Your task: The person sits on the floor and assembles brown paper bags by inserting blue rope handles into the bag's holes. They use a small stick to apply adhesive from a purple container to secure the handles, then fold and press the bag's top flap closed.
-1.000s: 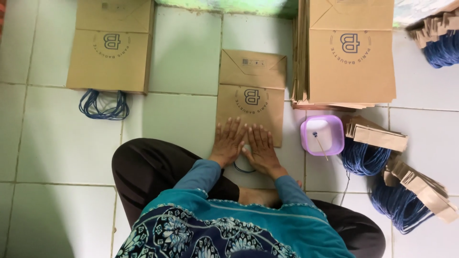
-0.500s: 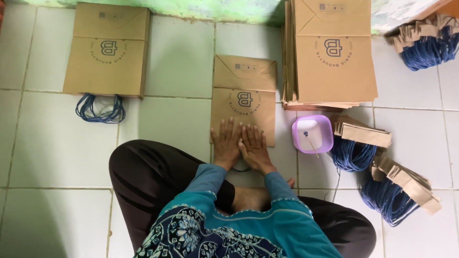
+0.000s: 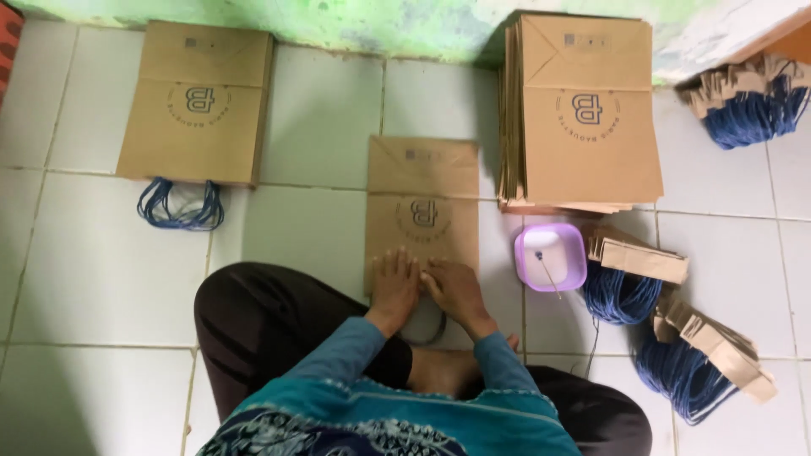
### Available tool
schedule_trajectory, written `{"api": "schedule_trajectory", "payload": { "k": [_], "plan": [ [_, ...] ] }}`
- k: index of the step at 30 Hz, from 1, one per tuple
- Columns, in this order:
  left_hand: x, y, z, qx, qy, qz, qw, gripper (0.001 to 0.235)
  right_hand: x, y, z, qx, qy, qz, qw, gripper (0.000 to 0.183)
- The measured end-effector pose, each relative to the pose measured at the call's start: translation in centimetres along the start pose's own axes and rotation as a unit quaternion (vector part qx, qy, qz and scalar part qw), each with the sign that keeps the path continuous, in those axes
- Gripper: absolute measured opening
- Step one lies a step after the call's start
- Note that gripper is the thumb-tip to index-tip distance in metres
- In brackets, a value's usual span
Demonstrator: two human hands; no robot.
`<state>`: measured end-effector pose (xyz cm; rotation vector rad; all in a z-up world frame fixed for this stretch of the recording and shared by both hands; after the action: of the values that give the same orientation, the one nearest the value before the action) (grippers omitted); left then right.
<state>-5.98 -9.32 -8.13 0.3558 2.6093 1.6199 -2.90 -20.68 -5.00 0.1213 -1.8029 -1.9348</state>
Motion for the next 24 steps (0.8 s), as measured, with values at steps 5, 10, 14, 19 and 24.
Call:
{"api": "schedule_trajectory", "payload": {
  "k": [5,10,14,19,24],
  "plan": [
    [-9.8,1.7,1.9,0.013,-0.006,-0.112,0.994,0.034,-10.3,2.1,-4.0,-0.042,-0.070,-0.123,0.989,0.039],
    [-16.8,6.9,1.3,-0.024,-0.033,-0.206,0.978,0.052,-14.9,5.5,-4.1,-0.041,-0.104,-0.237,0.965,0.045],
    [-17.3,7.9,1.0,0.019,-0.031,-0.136,0.990,0.063,-15.4,6.7,-4.4,0.063,-0.190,-0.219,0.955,0.050],
    [-17.9,8.9,0.9,-0.023,-0.045,-0.166,0.985,0.061,-19.8,5.8,-7.6,0.092,-0.289,-0.260,0.917,0.052],
    [-17.9,9.0,1.1,0.004,-0.025,-0.167,0.986,0.058,-21.1,4.6,-9.0,0.048,-0.308,-0.219,0.924,0.058]
  ]
}}
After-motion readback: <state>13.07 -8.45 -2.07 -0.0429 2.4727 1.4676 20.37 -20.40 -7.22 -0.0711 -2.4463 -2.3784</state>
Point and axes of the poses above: each hand's wrist, its own x-axis away from the middle knuckle, its own y-axis out of the back of the hand, z = x × y, the point moved 7 cm from there along -x, towards the middle knuckle, and after that the axes turned 14 degrees about x, right-handed, at the moved point
